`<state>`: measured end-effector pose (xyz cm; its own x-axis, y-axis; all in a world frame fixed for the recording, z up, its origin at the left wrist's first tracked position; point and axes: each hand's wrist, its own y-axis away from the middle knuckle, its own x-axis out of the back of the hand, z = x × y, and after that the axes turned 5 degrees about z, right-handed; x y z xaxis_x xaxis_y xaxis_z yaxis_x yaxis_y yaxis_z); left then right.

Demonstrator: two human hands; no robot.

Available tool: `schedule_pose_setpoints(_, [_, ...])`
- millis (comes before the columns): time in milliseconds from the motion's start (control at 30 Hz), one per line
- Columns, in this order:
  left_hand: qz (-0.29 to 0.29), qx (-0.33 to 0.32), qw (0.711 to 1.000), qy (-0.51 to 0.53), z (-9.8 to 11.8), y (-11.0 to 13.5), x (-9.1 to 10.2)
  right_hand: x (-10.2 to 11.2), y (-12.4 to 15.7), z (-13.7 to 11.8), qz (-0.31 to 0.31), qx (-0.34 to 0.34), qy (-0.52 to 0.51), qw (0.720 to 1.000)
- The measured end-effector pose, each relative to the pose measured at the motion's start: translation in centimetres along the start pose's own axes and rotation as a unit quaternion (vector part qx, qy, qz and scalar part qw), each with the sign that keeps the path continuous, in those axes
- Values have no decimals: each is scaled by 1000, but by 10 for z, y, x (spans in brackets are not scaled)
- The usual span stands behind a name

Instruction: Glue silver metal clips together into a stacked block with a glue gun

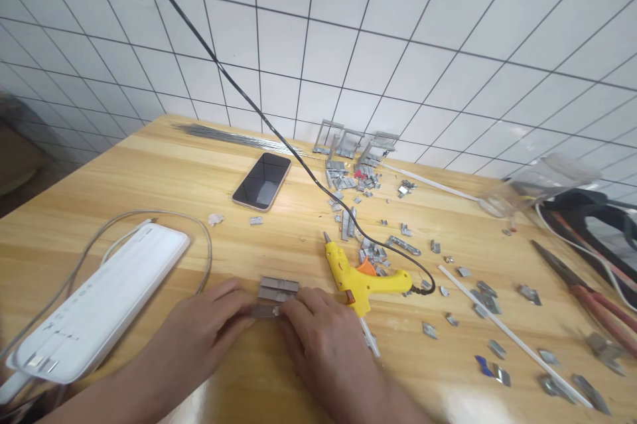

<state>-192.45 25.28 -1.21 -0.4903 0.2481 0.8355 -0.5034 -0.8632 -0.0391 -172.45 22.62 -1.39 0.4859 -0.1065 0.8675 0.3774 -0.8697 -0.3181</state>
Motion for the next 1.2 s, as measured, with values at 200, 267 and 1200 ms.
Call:
schedule_pose_setpoints(200, [-1,3,1000,13,-1,0,0,-1,1,0,-6,-9,-3,1000])
schedule_pose_setpoints(267, [-10,11,1000,19,-1,0,1,-1,1,0,-9,-6,-5,1000])
schedule_pose_setpoints(1200, [-16,46,997,62,-1,-1,2,-2,2,3,-9,17,26,999])
